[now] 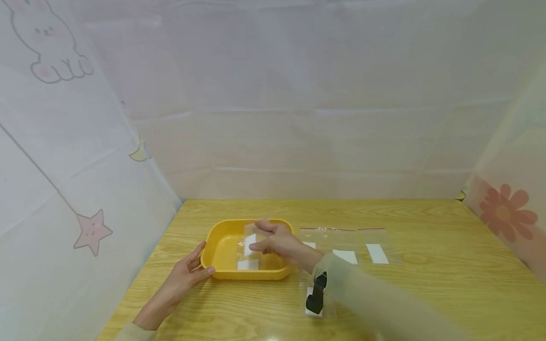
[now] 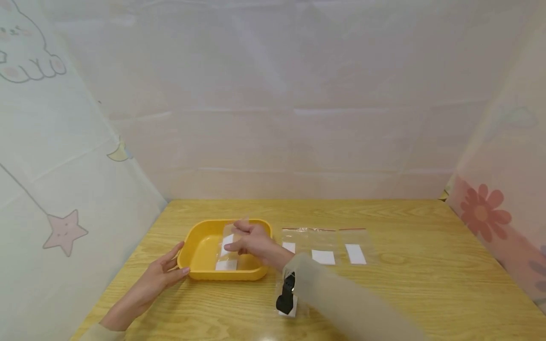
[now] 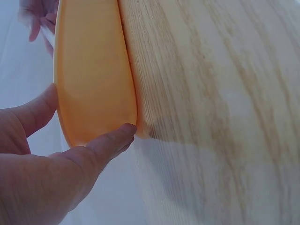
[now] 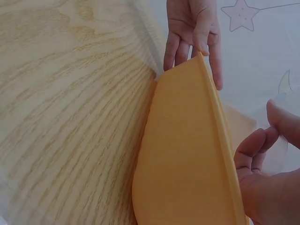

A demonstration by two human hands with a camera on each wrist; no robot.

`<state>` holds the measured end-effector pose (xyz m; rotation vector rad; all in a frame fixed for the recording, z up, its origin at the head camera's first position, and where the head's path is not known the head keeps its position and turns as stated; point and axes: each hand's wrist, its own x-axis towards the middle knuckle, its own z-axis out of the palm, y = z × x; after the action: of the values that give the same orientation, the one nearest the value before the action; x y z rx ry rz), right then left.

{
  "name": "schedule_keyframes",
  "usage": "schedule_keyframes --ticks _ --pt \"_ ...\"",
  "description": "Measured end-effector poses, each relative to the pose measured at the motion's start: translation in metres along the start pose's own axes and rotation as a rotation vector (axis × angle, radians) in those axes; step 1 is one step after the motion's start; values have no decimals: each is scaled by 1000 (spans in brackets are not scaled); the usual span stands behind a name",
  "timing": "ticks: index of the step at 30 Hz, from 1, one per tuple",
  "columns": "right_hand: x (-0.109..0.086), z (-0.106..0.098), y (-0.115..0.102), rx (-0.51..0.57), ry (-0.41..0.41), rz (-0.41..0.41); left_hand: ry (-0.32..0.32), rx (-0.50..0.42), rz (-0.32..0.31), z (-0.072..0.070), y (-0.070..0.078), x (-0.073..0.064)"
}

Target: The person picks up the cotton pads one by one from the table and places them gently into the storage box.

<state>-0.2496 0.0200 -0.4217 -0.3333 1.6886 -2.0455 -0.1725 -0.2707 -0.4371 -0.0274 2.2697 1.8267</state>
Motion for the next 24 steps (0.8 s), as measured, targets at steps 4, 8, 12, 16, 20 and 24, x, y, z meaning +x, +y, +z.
schedule_keyframes --ticks 4,8,12,16,20,24 --pt "4 5 7 13 12 46 -12 3 4 0 0 0" --pt "6 8 11 -13 25 78 -18 7 9 0 0 -1" --pt "8 9 12 -56 39 88 -2 5 -2 0 0 0" --pt "11 10 13 -103 52 109 3 12 -3 1 1 -1" --pt "14 8 14 -159 38 112 -3 16 2 1 1 -1" --pt "16 6 15 -193 -10 115 -1 10 -1 1 2 -1"
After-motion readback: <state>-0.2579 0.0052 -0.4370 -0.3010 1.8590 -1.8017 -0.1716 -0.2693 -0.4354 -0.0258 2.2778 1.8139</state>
